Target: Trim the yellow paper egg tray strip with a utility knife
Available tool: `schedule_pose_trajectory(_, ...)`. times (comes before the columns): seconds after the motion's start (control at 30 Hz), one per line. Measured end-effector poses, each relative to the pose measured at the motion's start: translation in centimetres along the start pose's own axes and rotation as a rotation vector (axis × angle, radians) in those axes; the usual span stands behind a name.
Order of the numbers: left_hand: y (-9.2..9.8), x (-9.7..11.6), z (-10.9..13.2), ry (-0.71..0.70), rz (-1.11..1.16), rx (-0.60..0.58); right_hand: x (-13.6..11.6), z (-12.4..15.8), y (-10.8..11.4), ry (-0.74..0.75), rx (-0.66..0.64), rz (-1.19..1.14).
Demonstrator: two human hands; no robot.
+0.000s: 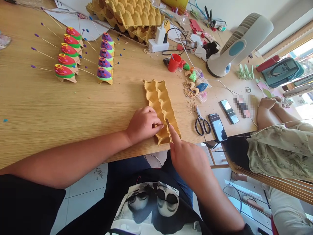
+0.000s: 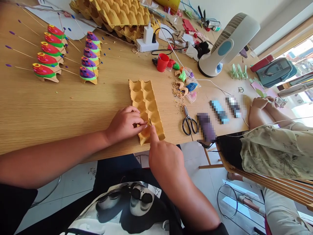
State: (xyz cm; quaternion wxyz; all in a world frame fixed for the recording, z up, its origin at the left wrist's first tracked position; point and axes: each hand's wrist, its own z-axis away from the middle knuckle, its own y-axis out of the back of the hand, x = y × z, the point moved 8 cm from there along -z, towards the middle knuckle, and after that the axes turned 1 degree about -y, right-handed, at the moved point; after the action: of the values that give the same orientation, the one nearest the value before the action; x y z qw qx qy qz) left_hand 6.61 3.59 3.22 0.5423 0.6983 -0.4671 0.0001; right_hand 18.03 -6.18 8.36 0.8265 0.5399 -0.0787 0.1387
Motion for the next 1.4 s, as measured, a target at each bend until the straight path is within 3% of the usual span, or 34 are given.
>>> schedule_pose_trajectory(0.3, -0.1, 0.0, 0.0, 0.009, 0.019, -0.001, -0.1, 0.0, 0.3, 0.021, 0.022, 0.010)
schedule_pose_trajectory(0.7, 0.1, 0.1, 0.0, 0.014, 0.016, 0.011, 0.0, 1.6, -0.8, 0.011, 0.022, 0.005)
schedule_pose_trajectory(1.0, 0.1, 0.0, 0.1, 0.014, 0.019, 0.033, 0.5, 2.4, -1.7, 0.022, -0.067, -0.050)
schedule_pose_trajectory(1.23, 0.1, 0.0, 0.1, 0.006, 0.019, 0.026, 1.3, 1.9, -0.4, -0.006, 0.077, -0.138)
schedule_pose_trajectory(1.4, 0.1, 0.0, 0.1, 0.001, 0.027, 0.019, 0.7, 0.9, -1.3, -0.001, 0.069, -0.155)
